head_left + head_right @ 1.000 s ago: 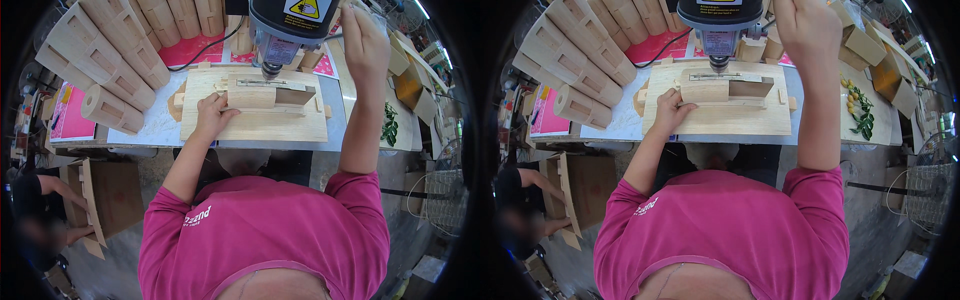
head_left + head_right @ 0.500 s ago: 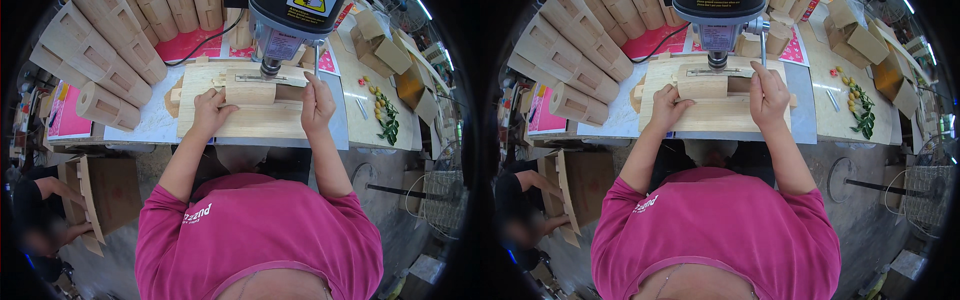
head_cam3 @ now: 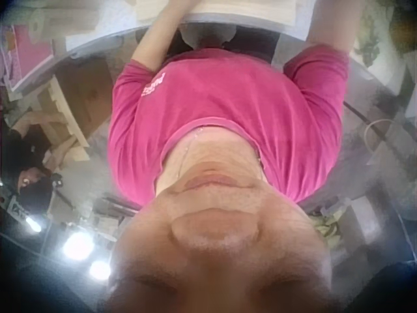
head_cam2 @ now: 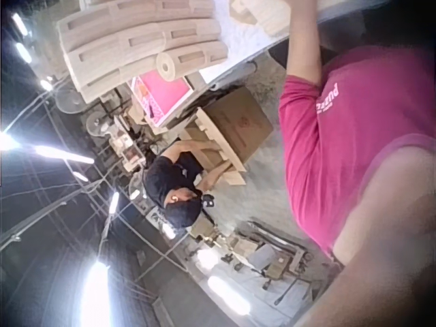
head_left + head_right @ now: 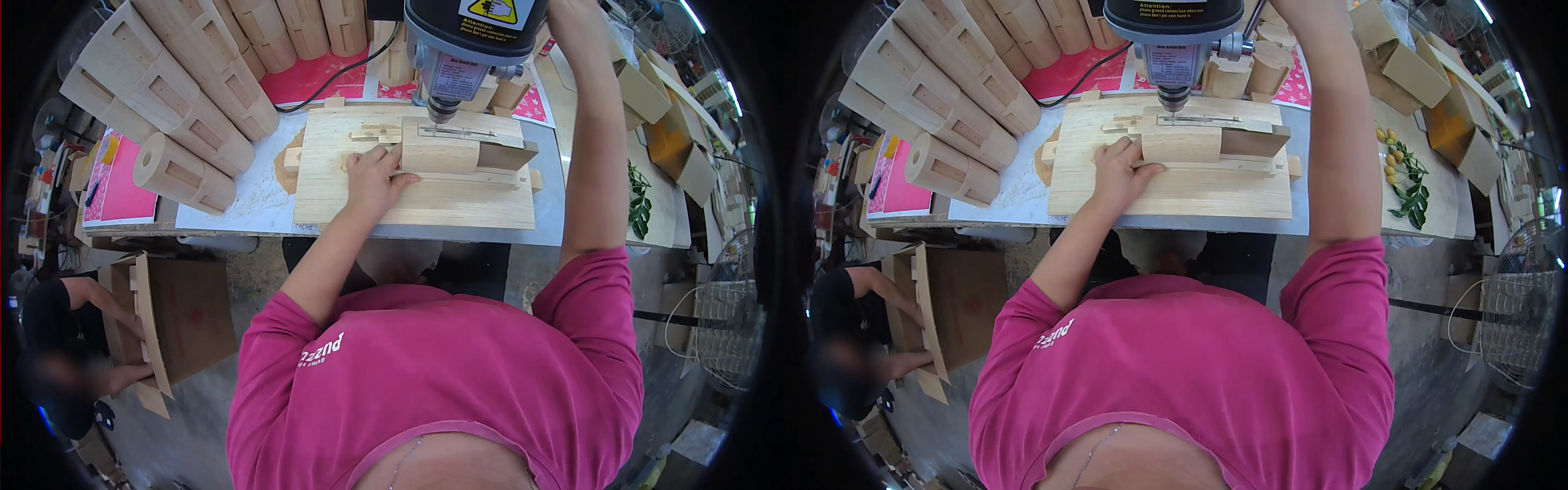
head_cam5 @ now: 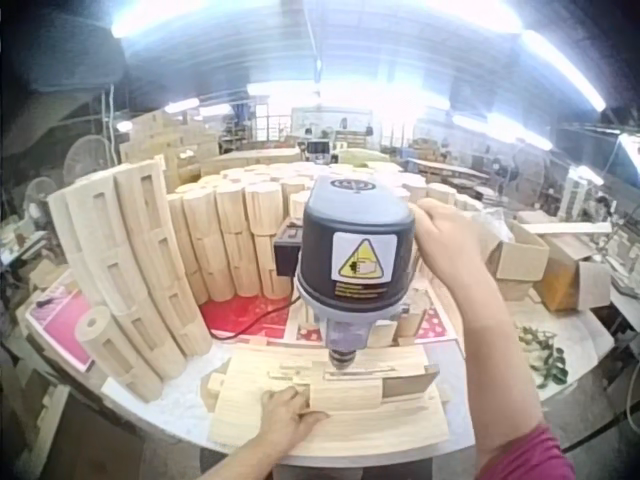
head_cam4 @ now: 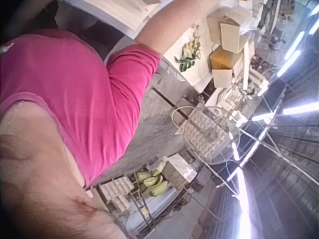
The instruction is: Using a drill press to make holes in wood blocks for manufacturing.
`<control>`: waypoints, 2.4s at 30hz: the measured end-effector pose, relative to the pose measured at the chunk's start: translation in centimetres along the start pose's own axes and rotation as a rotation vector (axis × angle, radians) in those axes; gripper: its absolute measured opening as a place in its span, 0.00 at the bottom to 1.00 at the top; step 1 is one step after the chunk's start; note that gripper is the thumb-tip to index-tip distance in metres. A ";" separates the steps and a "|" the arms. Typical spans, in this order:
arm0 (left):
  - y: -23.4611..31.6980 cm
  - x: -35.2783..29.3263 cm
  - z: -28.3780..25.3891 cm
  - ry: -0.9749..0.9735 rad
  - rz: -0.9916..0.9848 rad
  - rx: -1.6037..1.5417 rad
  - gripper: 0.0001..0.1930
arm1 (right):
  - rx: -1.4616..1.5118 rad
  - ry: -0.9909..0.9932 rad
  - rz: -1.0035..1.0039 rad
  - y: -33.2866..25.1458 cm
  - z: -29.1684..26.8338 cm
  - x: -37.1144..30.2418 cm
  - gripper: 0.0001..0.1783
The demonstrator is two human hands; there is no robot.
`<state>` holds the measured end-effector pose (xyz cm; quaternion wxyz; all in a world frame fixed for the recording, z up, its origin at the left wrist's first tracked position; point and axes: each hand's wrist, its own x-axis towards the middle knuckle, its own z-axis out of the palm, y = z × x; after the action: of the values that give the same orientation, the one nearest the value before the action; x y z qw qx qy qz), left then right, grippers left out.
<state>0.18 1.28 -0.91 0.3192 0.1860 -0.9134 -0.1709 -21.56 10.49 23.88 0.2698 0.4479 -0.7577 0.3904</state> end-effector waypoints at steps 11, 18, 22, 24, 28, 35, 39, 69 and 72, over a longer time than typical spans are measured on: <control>-0.4 -0.1 -0.1 -0.023 -0.018 -0.010 0.28 | 0.132 0.128 -0.155 -2.1 -1.9 -7.0 0.11; 0.5 0.9 0.4 -0.033 0.022 -0.020 0.27 | 0.257 0.165 -0.051 -2.1 -1.0 -14.8 0.04; 0.1 0.5 0.9 0.058 0.085 -0.038 0.17 | 0.226 0.285 -0.149 1.4 3.2 -18.9 0.09; -0.1 0.1 0.5 0.045 0.042 -0.049 0.17 | 0.195 0.326 -0.200 2.3 5.8 -20.0 0.12; 0.4 -0.2 -0.1 -0.031 -0.011 -0.081 0.16 | 0.346 0.309 -0.180 1.4 4.6 -19.0 0.08; 1.0 0.5 -0.4 0.003 0.051 -0.082 0.14 | 0.299 0.353 -0.207 -1.9 -1.1 -11.3 0.10; 0.4 0.2 -0.3 -0.119 -0.082 -0.136 0.18 | 0.202 0.277 0.004 -1.8 -0.7 -3.7 0.16; 1.5 -2.0 -5.8 -0.008 0.014 -0.493 0.16 | 0.330 -0.733 0.108 5.2 -1.2 -19.7 0.18; 1.9 -2.8 -11.9 -0.035 -0.142 -0.594 0.21 | 0.546 -0.756 0.112 5.6 -2.2 -20.9 0.18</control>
<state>9.44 1.89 7.28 0.3311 0.1450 -0.8134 -0.4557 -16.95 23.75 7.29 -0.1743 0.5716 -0.6956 0.3988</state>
